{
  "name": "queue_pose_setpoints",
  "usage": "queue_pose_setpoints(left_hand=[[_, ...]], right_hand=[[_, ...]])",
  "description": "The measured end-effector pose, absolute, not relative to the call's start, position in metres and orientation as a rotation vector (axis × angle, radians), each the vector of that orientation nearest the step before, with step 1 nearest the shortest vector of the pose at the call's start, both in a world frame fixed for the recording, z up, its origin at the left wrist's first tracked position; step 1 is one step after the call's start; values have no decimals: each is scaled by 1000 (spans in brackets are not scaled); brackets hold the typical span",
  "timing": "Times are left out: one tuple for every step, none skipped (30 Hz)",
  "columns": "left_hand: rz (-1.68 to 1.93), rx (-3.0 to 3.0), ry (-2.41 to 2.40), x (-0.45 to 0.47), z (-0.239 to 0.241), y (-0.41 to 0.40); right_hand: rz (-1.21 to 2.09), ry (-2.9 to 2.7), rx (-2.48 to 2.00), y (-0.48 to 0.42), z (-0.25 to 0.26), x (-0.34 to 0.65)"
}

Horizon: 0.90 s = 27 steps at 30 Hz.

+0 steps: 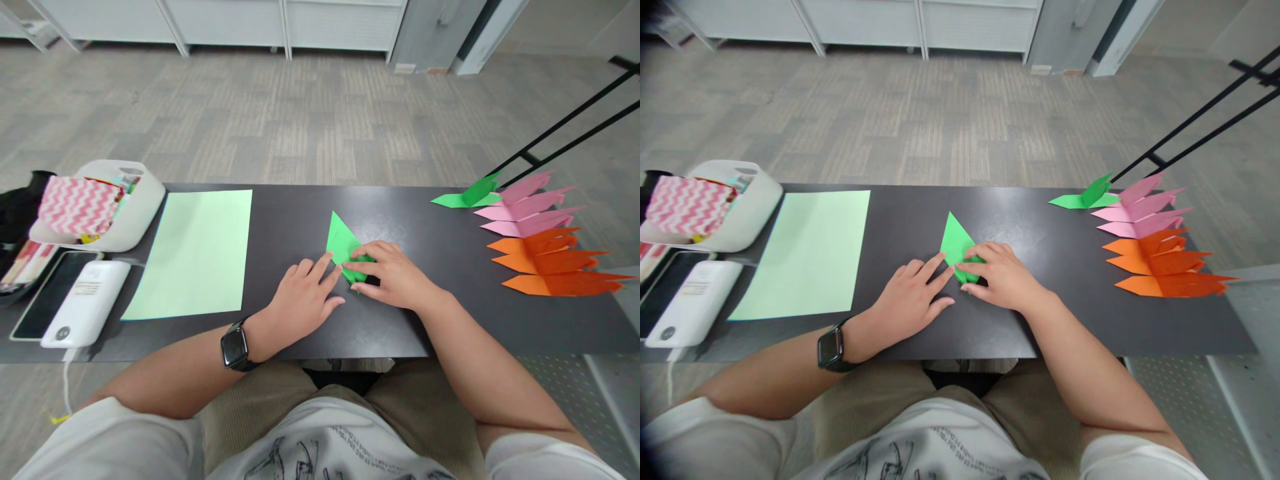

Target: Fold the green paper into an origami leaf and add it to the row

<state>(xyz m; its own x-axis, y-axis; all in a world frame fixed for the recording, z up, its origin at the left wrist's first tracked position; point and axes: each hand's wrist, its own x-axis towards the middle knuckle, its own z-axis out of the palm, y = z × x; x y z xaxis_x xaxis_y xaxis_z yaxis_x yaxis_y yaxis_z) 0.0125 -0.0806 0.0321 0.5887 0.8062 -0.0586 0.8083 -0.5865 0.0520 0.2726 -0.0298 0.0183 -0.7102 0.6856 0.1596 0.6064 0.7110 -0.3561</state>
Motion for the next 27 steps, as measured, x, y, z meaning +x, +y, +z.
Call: queue_pose_setpoints(left_hand=[[-55,2735,1395,13,32,-81],[-62,2735,1398,13,33,-81],[-64,2735,1401,13,33,-81],[-64,2734,1402,13,32,-80],[-62,2733,1400,13,32,-80],[-61,2732,1398,12,32,-79],[-62,2729,1395,12,32,-79],[-63,2724,1394,11,32,-78],[-66,2718,1392,11,32,-77],[-67,2711,1388,10,32,-76],[-66,2706,1386,9,32,-75],[-64,2703,1381,8,32,-74],[-59,2701,1377,7,32,-74],[-52,2698,1383,7,32,-73],[-43,2691,1398,6,32,-72],[-34,2682,1421,5,33,-72],[-26,2673,1443,5,33,-72],[-18,2666,1461,5,33,-72],[-14,2665,1469,5,34,-72],[-12,2671,1461,6,34,-73],[-11,2684,1442,6,34,-73],[-12,2698,1417,6,34,-74],[-12,2714,1393,7,34,-74],[-14,2728,1372,7,34,-75],[-17,2739,1357,7,34,-75],[-19,2747,1350,7,33,-76],[-19,2753,1347,6,33,-76]], right_hand=[[402,-2636,-1018,-30,18,273],[401,-2634,-1017,-30,18,273],[400,-2632,-1017,-30,18,273],[400,-2631,-1017,-30,18,274],[399,-2630,-1017,-30,17,274],[400,-2630,-1016,-30,17,274],[401,-2629,-1014,-30,17,274],[404,-2630,-1014,-30,17,274],[406,-2630,-1015,-30,17,274],[405,-2629,-1017,-30,17,274],[403,-2630,-1019,-30,16,274],[400,-2630,-1019,-30,16,274],[397,-2631,-1020,-30,16,274],[394,-2631,-1021,-29,15,274],[394,-2632,-1021,-29,15,274],[395,-2634,-1023,-29,15,274],[397,-2635,-1025,-29,15,274],[396,-2636,-1028,-29,15,274],[397,-2636,-1029,-29,15,274],[398,-2636,-1029,-29,16,274],[398,-2634,-1029,-29,16,274],[398,-2632,-1028,-29,17,273],[396,-2630,-1025,-29,17,273],[394,-2630,-1021,-29,17,273],[392,-2630,-1018,-30,17,273],[392,-2628,-1017,-30,16,273],[395,-2627,-1017,-30,16,274]])
